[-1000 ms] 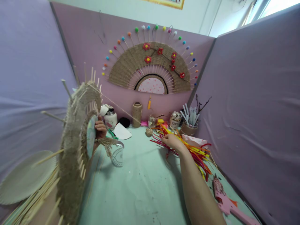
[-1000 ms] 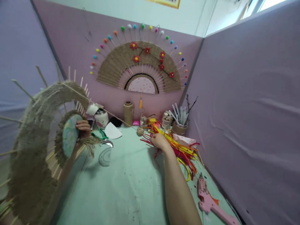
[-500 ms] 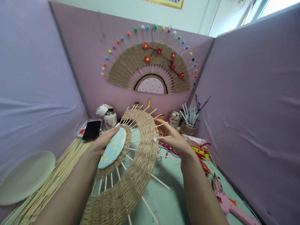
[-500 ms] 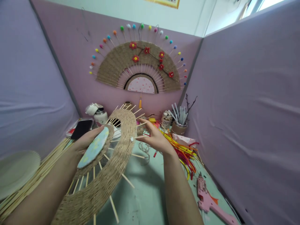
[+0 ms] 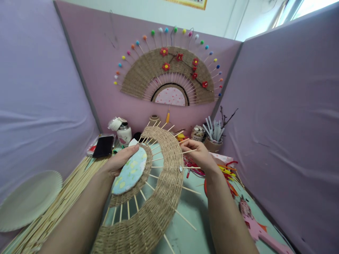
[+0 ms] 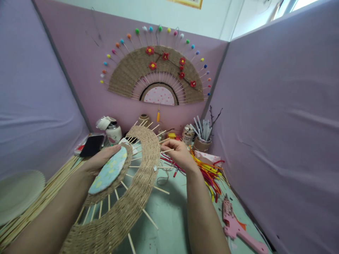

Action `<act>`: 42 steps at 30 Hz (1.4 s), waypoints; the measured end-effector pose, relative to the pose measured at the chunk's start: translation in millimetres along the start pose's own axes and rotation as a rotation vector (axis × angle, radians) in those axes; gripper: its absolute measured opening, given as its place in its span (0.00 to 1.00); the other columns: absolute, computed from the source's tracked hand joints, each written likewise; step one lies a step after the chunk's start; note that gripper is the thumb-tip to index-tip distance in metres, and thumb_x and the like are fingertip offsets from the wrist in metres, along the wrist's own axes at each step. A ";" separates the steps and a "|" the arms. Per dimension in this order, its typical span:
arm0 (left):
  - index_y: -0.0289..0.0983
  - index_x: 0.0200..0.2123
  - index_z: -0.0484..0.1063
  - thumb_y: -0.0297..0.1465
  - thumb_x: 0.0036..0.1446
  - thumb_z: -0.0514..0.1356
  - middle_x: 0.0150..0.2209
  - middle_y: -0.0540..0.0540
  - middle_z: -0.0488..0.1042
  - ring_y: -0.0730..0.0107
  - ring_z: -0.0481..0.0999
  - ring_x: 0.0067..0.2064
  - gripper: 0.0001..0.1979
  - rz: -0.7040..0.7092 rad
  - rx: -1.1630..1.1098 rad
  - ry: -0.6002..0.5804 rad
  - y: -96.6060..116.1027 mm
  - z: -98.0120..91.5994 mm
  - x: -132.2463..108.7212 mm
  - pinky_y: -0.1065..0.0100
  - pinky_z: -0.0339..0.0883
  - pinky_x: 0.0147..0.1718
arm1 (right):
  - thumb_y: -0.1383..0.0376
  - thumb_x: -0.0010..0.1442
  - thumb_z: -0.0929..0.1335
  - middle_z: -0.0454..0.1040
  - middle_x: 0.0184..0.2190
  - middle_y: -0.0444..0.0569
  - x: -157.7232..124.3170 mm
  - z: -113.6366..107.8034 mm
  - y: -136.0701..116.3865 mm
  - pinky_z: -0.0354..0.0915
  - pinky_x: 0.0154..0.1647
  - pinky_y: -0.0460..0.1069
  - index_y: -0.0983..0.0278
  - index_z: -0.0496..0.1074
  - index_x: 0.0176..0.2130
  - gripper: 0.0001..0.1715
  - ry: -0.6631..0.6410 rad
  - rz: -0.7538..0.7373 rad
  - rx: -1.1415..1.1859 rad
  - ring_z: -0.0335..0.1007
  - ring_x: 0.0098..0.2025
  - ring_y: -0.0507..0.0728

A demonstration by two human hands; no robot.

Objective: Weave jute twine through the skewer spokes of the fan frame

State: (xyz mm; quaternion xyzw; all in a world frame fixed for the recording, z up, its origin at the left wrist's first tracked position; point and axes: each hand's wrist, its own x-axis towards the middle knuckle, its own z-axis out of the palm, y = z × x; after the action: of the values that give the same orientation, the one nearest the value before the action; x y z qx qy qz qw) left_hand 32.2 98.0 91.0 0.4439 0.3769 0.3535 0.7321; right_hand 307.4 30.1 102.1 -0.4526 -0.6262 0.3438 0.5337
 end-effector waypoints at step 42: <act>0.39 0.51 0.73 0.40 0.55 0.61 0.41 0.43 0.79 0.62 0.76 0.42 0.21 0.015 0.318 -0.191 -6.6 -12.1 -1.7 0.66 0.67 0.40 | 0.60 0.56 0.68 0.71 0.27 0.44 -4.5 -30.6 8.3 0.59 0.32 0.47 0.63 0.74 0.31 0.09 0.074 -0.010 -0.190 0.63 0.29 0.52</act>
State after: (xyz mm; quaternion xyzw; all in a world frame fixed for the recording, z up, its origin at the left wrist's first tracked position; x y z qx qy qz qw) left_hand 22.1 98.8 81.4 0.5884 0.3535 0.2512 0.6825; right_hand 339.1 27.2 98.7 -0.5104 -0.6381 0.2630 0.5131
